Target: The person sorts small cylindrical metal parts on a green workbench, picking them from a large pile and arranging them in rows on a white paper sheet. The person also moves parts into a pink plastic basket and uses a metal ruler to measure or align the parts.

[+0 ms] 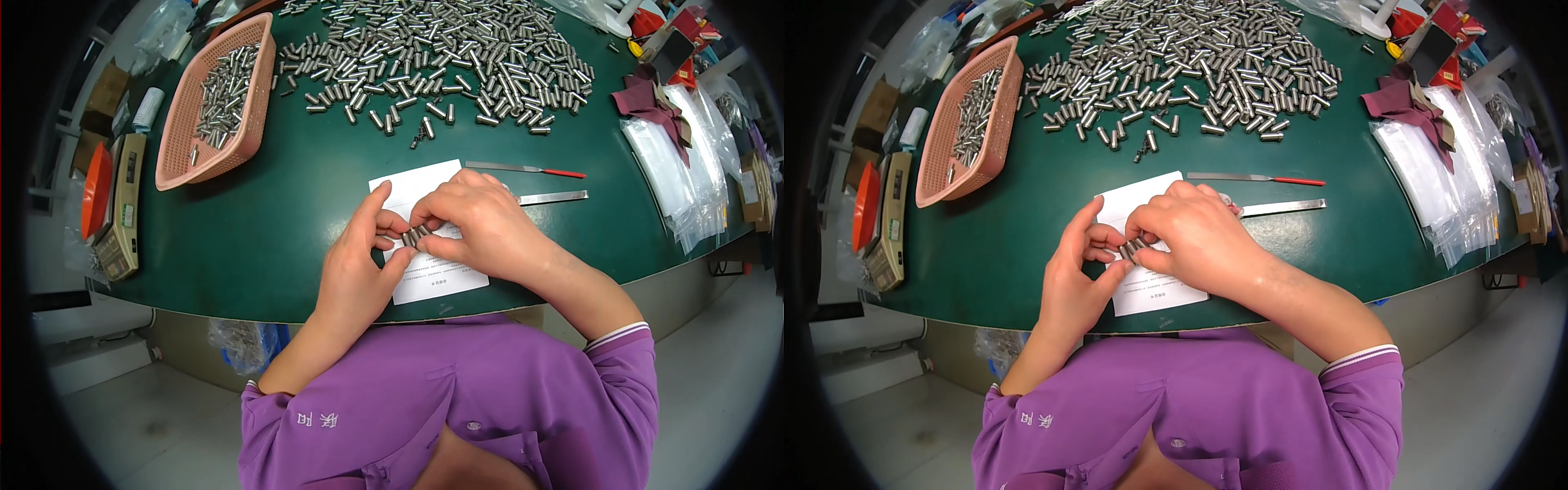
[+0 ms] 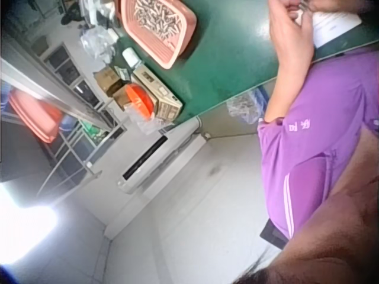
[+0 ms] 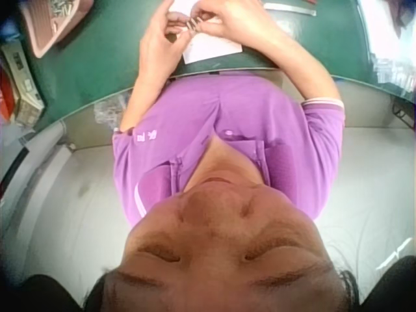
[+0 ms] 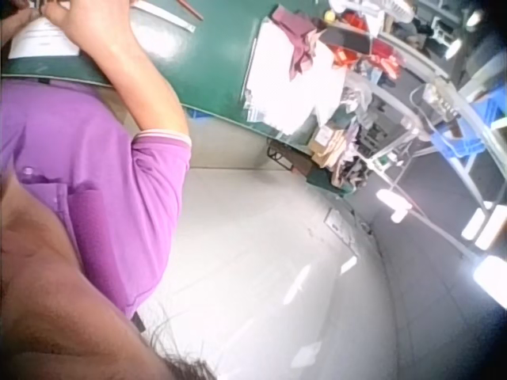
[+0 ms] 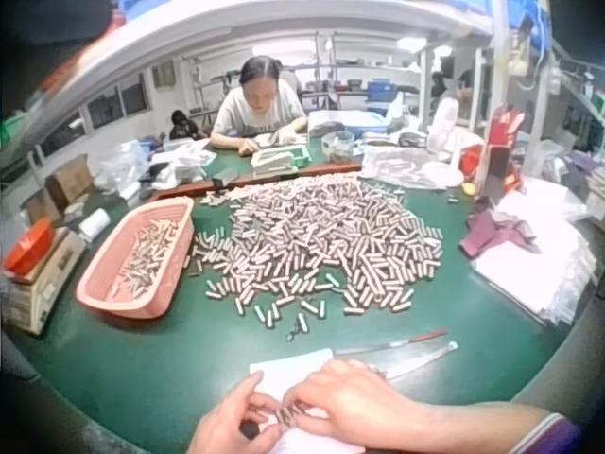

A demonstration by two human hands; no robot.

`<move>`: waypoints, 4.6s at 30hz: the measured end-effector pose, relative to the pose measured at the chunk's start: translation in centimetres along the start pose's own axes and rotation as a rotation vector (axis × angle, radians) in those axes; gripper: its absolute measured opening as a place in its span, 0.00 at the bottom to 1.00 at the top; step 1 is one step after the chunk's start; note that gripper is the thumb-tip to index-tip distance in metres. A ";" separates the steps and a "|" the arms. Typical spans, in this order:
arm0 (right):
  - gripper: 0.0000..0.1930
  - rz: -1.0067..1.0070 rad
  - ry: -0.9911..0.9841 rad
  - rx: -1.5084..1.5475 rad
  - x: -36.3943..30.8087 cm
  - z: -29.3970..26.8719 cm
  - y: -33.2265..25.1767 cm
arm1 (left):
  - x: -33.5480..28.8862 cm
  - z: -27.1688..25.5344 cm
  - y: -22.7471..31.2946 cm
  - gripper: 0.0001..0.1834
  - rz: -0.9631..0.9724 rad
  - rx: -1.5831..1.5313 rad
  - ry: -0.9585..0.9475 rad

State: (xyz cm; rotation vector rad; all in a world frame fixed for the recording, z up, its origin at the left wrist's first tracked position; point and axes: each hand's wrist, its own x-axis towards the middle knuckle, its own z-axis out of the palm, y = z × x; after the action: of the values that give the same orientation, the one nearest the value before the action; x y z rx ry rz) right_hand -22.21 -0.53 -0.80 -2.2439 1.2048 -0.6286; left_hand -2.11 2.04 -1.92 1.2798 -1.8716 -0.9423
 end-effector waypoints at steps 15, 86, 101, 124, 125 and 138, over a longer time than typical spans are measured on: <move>0.08 -0.008 0.002 0.075 -0.1 0.0 0.1 | -0.3 0.8 -0.5 0.46 0.012 -0.069 0.024; 0.08 0.240 -0.032 0.685 0.0 -1.5 0.7 | 0.6 1.0 -0.5 0.37 0.154 0.177 -0.034; 0.09 0.222 0.224 1.074 0.2 -1.8 1.8 | 2.2 1.3 0.7 0.10 0.014 0.106 -0.056; 0.27 -0.419 0.458 -0.234 -0.7 -0.9 1.1 | 2.0 -0.1 -1.4 0.08 -0.444 -1.701 -0.186; 0.27 -0.476 0.482 -0.255 -0.5 -0.4 1.3 | 1.9 -0.1 -1.3 0.08 -0.465 -1.679 -0.129; 0.10 -0.043 0.540 0.004 -4.3 -8.8 4.0 | 3.3 -0.9 -2.7 0.10 -0.337 -1.736 -0.163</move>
State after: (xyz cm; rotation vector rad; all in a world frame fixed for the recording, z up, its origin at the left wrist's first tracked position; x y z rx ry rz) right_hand -32.20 -0.65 2.68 -2.1673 1.3934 -1.3112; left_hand -1.04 -1.92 -3.34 0.3278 -0.3185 -2.0903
